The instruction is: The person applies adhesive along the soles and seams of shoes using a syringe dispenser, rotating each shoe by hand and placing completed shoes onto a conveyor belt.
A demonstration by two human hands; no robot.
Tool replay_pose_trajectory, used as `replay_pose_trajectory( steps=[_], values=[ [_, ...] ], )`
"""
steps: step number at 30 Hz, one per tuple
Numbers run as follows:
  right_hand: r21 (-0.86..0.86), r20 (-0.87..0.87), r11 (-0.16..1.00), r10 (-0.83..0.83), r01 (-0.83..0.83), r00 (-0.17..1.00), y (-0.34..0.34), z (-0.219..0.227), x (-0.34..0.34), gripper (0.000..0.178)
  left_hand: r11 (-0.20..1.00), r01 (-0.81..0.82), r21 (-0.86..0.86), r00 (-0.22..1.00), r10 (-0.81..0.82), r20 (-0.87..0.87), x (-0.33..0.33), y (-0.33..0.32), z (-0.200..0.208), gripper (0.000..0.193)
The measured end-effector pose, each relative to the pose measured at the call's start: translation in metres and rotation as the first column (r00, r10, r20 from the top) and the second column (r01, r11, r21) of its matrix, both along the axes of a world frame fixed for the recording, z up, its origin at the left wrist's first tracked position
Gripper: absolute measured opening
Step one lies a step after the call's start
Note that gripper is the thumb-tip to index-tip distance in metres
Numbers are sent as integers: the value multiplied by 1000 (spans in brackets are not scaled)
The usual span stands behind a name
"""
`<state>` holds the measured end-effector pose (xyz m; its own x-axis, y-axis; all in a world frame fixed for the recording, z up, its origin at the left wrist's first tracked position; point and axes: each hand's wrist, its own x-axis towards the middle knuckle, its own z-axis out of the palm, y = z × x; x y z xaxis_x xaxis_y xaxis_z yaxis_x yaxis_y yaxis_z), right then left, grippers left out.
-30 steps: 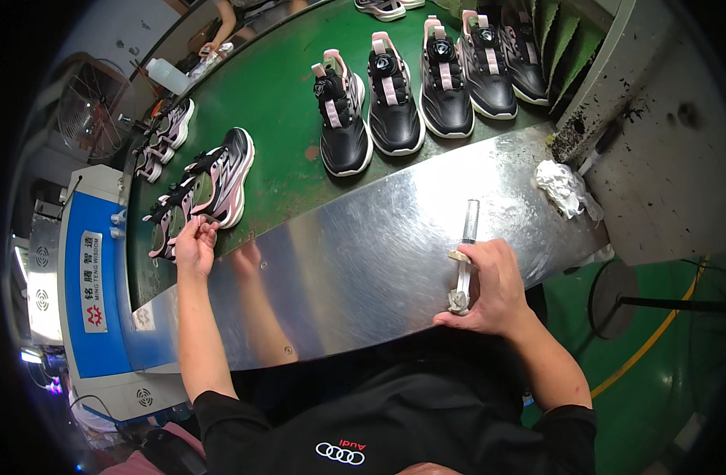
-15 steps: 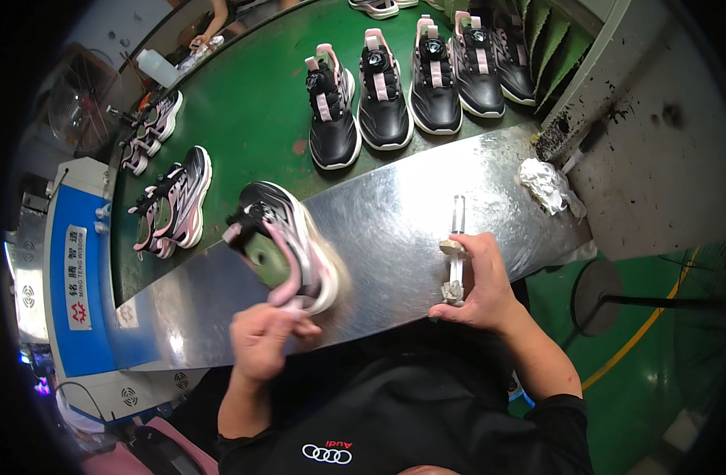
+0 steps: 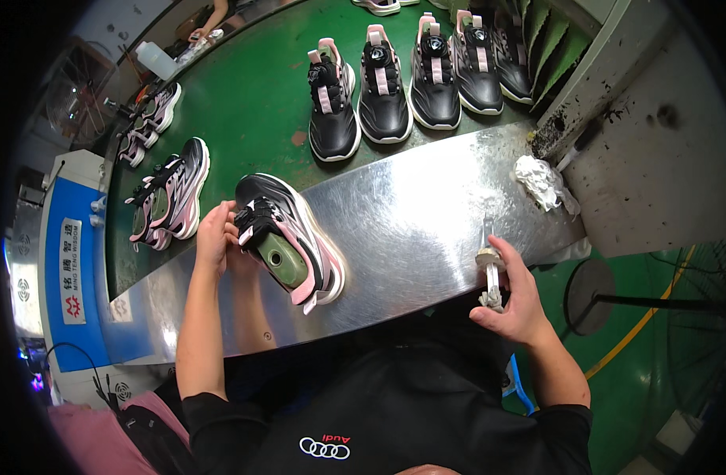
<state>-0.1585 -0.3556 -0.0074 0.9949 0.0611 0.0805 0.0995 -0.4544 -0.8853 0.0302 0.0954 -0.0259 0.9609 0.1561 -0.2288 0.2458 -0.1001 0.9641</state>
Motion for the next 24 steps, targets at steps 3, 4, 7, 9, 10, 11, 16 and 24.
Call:
replay_pose_trajectory(
  steps=[3,4,7,9,10,11,16,24],
  values=[
    [-64,21,996,69,-67,997,6,13,-2,89,971,149,189,989,-143,-47,12,0,7,36],
    [-70,41,994,87,-84,995,6,15,-4,88,960,146,240,989,-144,-27,15,-2,2,41],
    [128,40,991,44,-49,998,5,15,-11,90,955,237,177,970,-224,-89,36,-16,-9,48],
    [274,-9,961,43,-39,999,8,21,-11,94,964,232,-127,968,-242,-69,35,-53,2,36],
    [369,-47,929,30,-11,998,12,24,-12,96,942,140,-306,986,-159,-40,21,-92,30,31],
    [344,-66,938,60,-34,996,8,22,-8,103,895,269,-356,961,-275,35,21,-98,36,28],
    [468,-75,883,29,10,997,26,37,2,116,650,427,-628,897,-219,383,-17,-121,61,45],
    [795,146,505,381,-337,913,52,75,38,112,514,484,-708,874,-242,422,-52,-113,52,59]
  ],
)
